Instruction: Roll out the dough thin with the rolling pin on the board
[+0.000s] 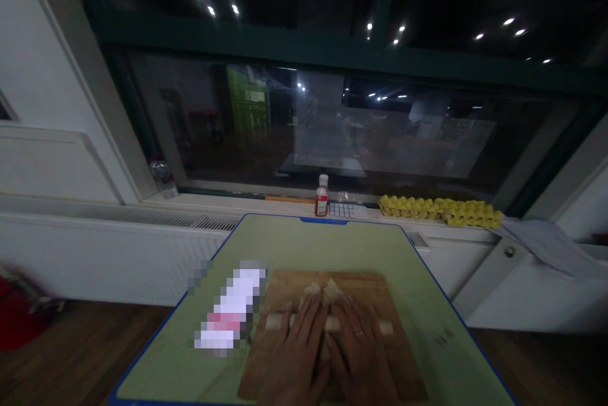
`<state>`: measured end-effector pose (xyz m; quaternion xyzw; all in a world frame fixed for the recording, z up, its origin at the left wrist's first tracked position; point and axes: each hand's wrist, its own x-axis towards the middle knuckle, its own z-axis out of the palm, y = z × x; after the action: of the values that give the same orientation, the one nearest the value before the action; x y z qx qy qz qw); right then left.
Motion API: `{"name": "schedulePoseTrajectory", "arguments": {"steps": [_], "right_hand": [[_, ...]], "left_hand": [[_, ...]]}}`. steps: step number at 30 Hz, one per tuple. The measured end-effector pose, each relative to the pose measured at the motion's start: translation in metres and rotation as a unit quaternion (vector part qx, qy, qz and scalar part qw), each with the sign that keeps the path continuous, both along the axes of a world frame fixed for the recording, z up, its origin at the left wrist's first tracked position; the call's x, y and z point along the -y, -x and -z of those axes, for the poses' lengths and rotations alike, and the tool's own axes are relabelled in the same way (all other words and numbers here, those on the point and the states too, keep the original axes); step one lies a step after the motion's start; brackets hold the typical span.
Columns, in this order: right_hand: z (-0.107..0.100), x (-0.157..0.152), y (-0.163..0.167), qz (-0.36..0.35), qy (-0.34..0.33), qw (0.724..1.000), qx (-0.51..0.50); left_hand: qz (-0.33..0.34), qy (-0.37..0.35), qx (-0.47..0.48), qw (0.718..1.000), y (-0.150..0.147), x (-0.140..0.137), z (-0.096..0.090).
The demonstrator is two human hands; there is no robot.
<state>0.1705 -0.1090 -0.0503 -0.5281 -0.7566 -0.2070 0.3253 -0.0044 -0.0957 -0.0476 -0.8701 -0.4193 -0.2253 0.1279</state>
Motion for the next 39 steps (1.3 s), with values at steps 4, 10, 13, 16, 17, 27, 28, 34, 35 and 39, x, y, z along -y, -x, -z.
{"name": "schedulePoseTrajectory", "arguments": {"steps": [4, 10, 13, 16, 17, 27, 28, 34, 35, 39], "right_hand": [[0.002, 0.005, 0.0, 0.014, -0.002, 1.0, 0.005], [0.023, 0.01, -0.013, -0.011, -0.036, 0.996, 0.082], [0.032, 0.016, -0.011, 0.002, -0.055, 0.996, 0.064], [0.032, 0.023, -0.001, 0.031, -0.056, 0.998, 0.008], [0.03, 0.024, 0.002, 0.037, -0.056, 0.998, -0.005], [0.03, 0.013, -0.007, 0.019, -0.073, 0.995, 0.058], [0.033, 0.013, -0.004, 0.028, -0.064, 0.997, 0.045], [0.043, 0.017, 0.011, 0.063, -0.025, 0.998, -0.011], [0.044, 0.017, 0.011, 0.063, -0.023, 0.998, -0.01], [0.043, 0.016, 0.001, 0.056, -0.033, 0.998, 0.014]], "left_hand": [[0.005, 0.006, 0.002, 1.0, 0.0, 0.004, -0.003], [0.02, 0.017, 0.018, 0.999, 0.005, 0.014, 0.0], [0.023, 0.019, 0.003, 1.0, 0.008, 0.019, 0.005], [0.022, 0.035, -0.015, 0.999, 0.01, 0.023, 0.007], [0.021, 0.041, -0.02, 0.999, 0.009, 0.024, 0.007], [0.033, 0.0, -0.017, 0.999, 0.009, 0.017, 0.005], [0.039, -0.004, -0.023, 0.999, 0.009, 0.016, 0.006], [0.04, -0.067, -0.046, 0.996, 0.011, 0.012, 0.018], [0.036, -0.076, -0.045, 0.995, 0.013, 0.011, 0.02], [0.025, -0.078, -0.049, 0.995, 0.023, 0.014, 0.017]]}}
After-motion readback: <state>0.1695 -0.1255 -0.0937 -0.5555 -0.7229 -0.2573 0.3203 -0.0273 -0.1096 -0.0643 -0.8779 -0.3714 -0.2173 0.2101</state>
